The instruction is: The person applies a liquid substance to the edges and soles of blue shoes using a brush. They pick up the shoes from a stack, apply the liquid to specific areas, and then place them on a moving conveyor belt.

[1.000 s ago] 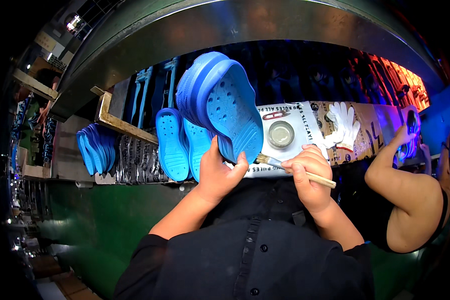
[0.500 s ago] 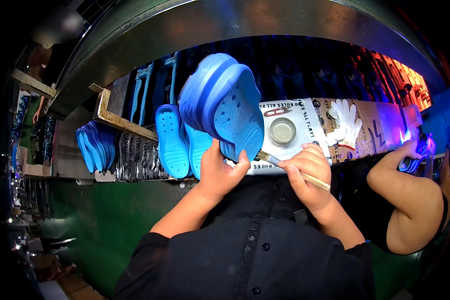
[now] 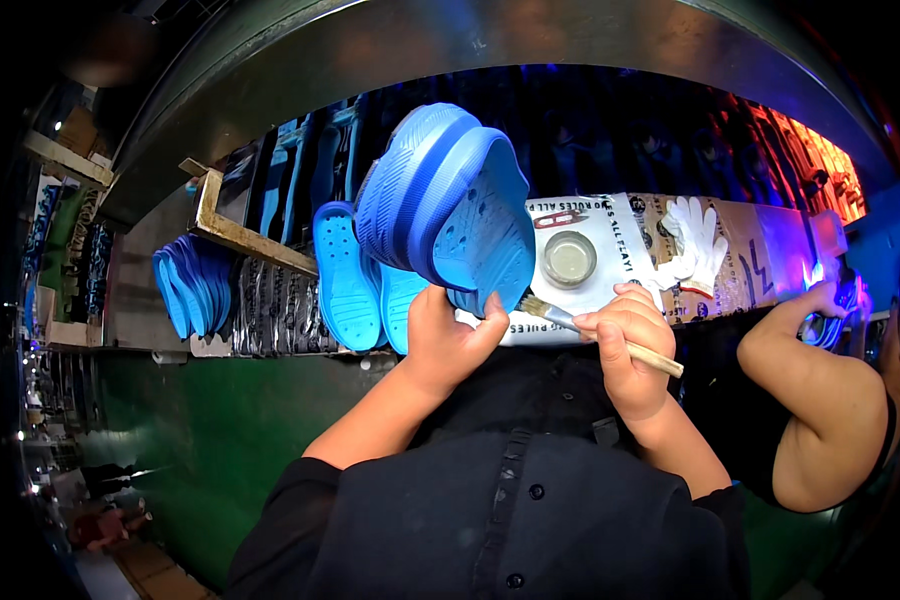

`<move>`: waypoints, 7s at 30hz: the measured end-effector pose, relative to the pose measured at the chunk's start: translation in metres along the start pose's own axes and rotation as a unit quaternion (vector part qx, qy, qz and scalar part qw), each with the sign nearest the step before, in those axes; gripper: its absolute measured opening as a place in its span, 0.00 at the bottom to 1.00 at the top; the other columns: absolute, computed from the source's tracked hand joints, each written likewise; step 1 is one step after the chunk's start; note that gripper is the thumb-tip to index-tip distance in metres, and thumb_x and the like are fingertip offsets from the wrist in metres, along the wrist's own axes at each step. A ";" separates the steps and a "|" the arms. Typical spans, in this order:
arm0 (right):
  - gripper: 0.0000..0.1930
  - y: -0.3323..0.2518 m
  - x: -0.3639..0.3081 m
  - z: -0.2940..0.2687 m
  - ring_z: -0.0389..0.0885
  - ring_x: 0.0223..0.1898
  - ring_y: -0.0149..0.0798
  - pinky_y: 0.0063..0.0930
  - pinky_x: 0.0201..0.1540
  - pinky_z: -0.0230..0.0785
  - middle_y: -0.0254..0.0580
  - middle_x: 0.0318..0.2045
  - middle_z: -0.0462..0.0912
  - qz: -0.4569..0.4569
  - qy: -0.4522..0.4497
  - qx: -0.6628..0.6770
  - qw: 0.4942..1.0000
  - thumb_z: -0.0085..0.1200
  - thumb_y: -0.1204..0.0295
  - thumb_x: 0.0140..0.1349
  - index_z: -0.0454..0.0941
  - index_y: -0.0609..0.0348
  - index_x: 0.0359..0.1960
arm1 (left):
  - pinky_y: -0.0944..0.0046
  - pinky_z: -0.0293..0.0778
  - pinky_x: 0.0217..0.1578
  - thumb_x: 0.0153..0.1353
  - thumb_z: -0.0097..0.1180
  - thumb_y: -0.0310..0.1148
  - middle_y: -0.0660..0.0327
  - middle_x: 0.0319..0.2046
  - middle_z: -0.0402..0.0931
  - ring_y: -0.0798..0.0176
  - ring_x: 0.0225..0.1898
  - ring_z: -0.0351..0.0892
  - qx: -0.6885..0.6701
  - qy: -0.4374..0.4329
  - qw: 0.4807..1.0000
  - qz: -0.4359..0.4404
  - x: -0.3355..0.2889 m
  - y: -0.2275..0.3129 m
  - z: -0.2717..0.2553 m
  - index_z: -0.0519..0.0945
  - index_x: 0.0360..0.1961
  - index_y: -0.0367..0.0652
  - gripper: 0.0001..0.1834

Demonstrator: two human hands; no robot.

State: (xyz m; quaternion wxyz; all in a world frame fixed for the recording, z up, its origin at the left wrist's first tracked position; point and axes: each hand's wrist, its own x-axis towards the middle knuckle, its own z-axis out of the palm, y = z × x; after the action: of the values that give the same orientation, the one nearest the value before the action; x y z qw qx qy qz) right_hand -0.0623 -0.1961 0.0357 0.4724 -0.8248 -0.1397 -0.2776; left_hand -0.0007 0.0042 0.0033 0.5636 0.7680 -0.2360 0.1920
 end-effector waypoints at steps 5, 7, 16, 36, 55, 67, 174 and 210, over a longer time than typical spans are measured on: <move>0.09 -0.002 0.001 0.004 0.74 0.23 0.35 0.32 0.42 0.62 0.34 0.18 0.79 -0.003 -0.046 -0.021 0.999 0.51 0.71 0.58 0.80 0.58 0.22 | 0.64 0.72 0.28 0.44 0.60 0.22 0.53 0.25 0.77 0.56 0.25 0.78 0.007 -0.005 1.000 0.018 0.002 -0.002 0.000 0.70 0.42 0.34 0.21; 0.09 -0.002 0.001 0.000 0.74 0.23 0.35 0.32 0.41 0.62 0.34 0.18 0.79 0.018 -0.029 0.014 0.999 0.51 0.72 0.58 0.80 0.59 0.22 | 0.62 0.73 0.29 0.44 0.59 0.22 0.52 0.27 0.77 0.53 0.25 0.79 0.009 -0.004 1.000 0.012 0.002 -0.001 0.000 0.68 0.46 0.32 0.25; 0.08 -0.001 0.005 0.002 0.73 0.23 0.38 0.32 0.40 0.62 0.37 0.18 0.78 0.027 -0.037 -0.003 0.999 0.50 0.74 0.57 0.80 0.60 0.23 | 0.61 0.75 0.35 0.46 0.57 0.27 0.46 0.31 0.79 0.50 0.32 0.82 -0.033 -0.056 0.990 -0.122 0.006 0.008 -0.004 0.64 0.53 0.30 0.30; 0.11 0.036 -0.030 -0.066 0.74 0.25 0.39 0.31 0.31 0.65 0.40 0.18 0.77 0.133 0.129 0.016 0.983 0.49 0.72 0.62 0.81 0.61 0.24 | 0.74 0.68 0.12 0.46 0.62 0.35 0.55 0.37 0.75 0.70 0.19 0.75 -0.300 -0.408 0.785 -0.357 0.088 0.094 -0.026 0.54 0.62 0.34 0.44; 0.13 0.079 -0.094 -0.118 0.76 0.23 0.29 0.23 0.30 0.68 0.40 0.20 0.79 0.314 0.215 0.128 0.916 0.47 0.71 0.65 0.81 0.68 0.28 | 0.65 0.75 0.37 0.62 0.54 0.35 0.57 0.31 0.75 0.68 0.29 0.73 -0.386 -0.395 0.819 -0.157 0.163 0.135 0.219 0.66 0.57 0.39 0.24; 0.15 0.081 -0.061 -0.054 0.77 0.26 0.29 0.21 0.33 0.69 0.40 0.23 0.80 0.326 0.112 0.210 0.915 0.45 0.70 0.66 0.80 0.69 0.30 | 0.53 0.65 0.51 0.44 0.63 0.28 0.45 0.44 0.68 0.43 0.46 0.69 0.471 -0.003 0.854 -0.219 -0.070 -0.114 -0.141 0.66 0.55 0.33 0.35; 0.10 0.001 -0.009 -0.022 0.72 0.21 0.37 0.33 0.41 0.61 0.35 0.16 0.76 0.019 0.040 0.019 0.999 0.48 0.74 0.58 0.79 0.59 0.21 | 0.65 0.73 0.29 0.44 0.60 0.21 0.55 0.26 0.78 0.59 0.26 0.80 -0.064 0.017 0.996 -0.056 -0.005 0.016 0.010 0.74 0.35 0.36 0.13; 0.08 0.007 -0.023 -0.036 0.72 0.23 0.36 0.34 0.44 0.62 0.34 0.17 0.77 0.047 0.063 -0.011 0.997 0.49 0.75 0.57 0.78 0.57 0.21 | 0.67 0.73 0.33 0.45 0.57 0.19 0.57 0.31 0.76 0.63 0.29 0.78 -0.076 -0.074 0.992 -0.063 -0.002 0.019 0.005 0.67 0.48 0.34 0.25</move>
State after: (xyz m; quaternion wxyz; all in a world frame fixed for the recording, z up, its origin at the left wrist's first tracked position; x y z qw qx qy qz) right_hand -0.0893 -0.2301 0.0316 0.4837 -0.8164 -0.0678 -0.3082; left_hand -0.0130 -0.0049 0.0159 0.6121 0.7485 -0.2420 0.0808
